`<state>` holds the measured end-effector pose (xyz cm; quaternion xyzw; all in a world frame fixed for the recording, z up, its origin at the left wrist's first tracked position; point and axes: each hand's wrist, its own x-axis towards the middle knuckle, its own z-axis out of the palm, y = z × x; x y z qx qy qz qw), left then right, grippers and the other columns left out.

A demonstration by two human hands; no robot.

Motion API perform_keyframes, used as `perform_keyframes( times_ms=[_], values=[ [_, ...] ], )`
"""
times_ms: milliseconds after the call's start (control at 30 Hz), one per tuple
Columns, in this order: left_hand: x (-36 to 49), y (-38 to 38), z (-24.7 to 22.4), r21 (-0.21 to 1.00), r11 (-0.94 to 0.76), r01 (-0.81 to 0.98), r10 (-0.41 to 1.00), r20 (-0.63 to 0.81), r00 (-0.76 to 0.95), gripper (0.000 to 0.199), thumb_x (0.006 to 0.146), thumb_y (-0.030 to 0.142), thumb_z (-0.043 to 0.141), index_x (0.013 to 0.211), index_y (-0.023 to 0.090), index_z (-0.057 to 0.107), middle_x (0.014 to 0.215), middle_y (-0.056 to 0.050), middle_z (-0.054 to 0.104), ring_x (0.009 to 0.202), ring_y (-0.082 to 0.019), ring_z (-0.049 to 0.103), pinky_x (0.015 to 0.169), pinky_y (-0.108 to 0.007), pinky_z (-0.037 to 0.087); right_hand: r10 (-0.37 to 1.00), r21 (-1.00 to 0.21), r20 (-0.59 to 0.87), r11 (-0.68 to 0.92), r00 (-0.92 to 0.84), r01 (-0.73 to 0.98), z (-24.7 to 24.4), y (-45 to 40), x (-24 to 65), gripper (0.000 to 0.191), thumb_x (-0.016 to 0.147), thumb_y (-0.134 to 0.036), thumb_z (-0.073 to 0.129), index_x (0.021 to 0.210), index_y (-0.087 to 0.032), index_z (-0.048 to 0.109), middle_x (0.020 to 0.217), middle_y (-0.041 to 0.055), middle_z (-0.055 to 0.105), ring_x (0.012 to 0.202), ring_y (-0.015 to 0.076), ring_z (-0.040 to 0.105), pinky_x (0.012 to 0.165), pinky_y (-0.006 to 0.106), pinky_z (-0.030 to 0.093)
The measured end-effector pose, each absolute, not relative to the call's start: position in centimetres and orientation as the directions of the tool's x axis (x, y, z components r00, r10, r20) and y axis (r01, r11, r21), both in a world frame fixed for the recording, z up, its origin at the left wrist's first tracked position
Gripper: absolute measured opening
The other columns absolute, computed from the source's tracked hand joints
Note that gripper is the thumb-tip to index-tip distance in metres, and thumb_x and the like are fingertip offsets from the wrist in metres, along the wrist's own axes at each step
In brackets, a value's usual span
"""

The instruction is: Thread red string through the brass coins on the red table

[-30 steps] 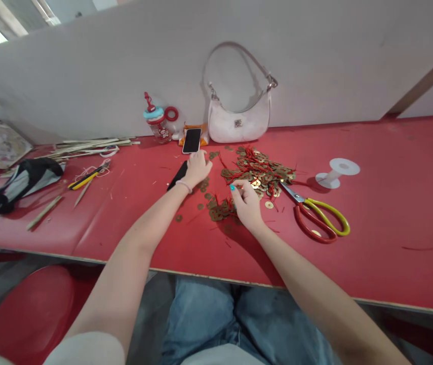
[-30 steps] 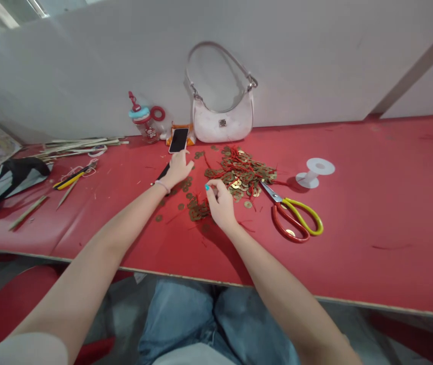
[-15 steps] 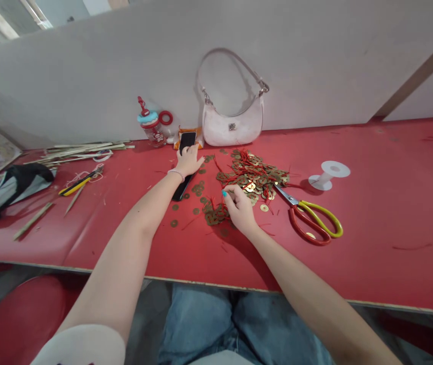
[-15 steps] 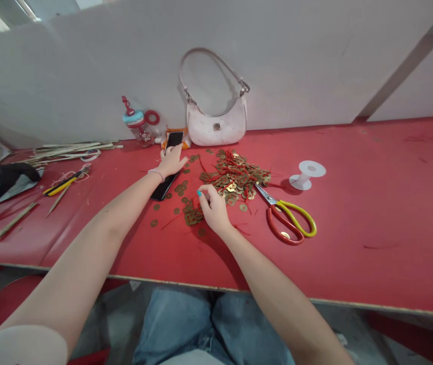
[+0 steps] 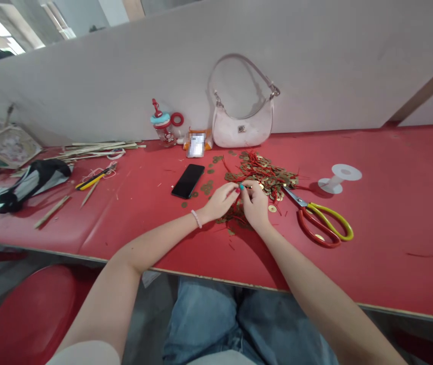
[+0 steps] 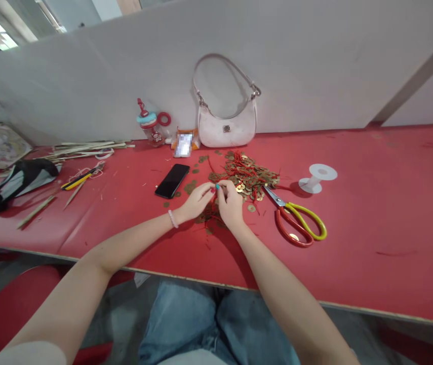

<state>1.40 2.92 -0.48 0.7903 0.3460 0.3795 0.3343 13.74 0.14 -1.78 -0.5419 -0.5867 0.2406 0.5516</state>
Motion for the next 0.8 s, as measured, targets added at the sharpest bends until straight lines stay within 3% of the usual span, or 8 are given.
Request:
perform_keyframes(
  times_ms=[200, 500, 667, 800],
  values=[
    [2.1, 1.4, -1.6, 0.932, -0.332, 0.149, 0.873, 0.244, 0.421, 0.020, 0.084, 0.031, 0.042, 0.092, 0.015, 0.051, 0.084, -0.003, 0.056, 0.074, -0.012, 0.051, 0.072, -0.025, 0.043, 0.898, -0.886, 0.390, 0.306, 0.204, 0.348, -1.8, 0.2, 13.9, 0.014, 0.081, -0.029, 0.044, 0.088, -0.018, 0.051, 0.066, -0.0018, 0.052, 0.049, 0.0099, 0.043, 0.053, 0.025, 0.036],
    [2.1, 1.0, -1.9, 0.935, -0.267, 0.233, 0.918, 0.173, 0.357, 0.016, 0.082, 0.033, 0.046, 0.079, 0.018, 0.048, 0.071, 0.001, 0.052, 0.061, -0.010, 0.047, 0.061, -0.023, 0.041, 0.913, -0.930, 0.339, 0.289, 0.227, 0.227, -1.0, 0.0, 13.8, 0.009, 0.080, -0.027, 0.045, 0.084, -0.019, 0.048, 0.061, -0.0033, 0.047, 0.048, 0.0093, 0.037, 0.048, 0.023, 0.032],
    [1.8, 1.1, -1.4, 0.909, -0.324, 0.264, 0.905, 0.216, 0.367, 0.014, 0.081, 0.028, 0.047, 0.084, 0.017, 0.054, 0.082, -0.003, 0.059, 0.074, -0.012, 0.054, 0.071, -0.025, 0.044, 0.915, -0.944, 0.319, 0.284, 0.247, 0.167, -1.3, 0.3, 14.0, 0.010, 0.080, -0.029, 0.046, 0.084, -0.020, 0.048, 0.053, -0.0065, 0.037, 0.044, 0.0087, 0.031, 0.044, 0.023, 0.027],
    [0.7, 1.5, -1.1, 0.871, -0.366, 0.327, 0.904, 0.249, 0.349, 0.016, 0.080, 0.026, 0.048, 0.089, 0.016, 0.057, 0.092, -0.006, 0.063, 0.084, -0.015, 0.058, 0.077, -0.027, 0.045, 0.875, -0.953, 0.301, 0.284, 0.378, 0.102, -1.4, 0.9, 14.7, 0.014, 0.080, -0.033, 0.047, 0.085, -0.020, 0.047, 0.053, -0.0074, 0.031, 0.043, 0.0083, 0.028, 0.042, 0.022, 0.025]
  ],
)
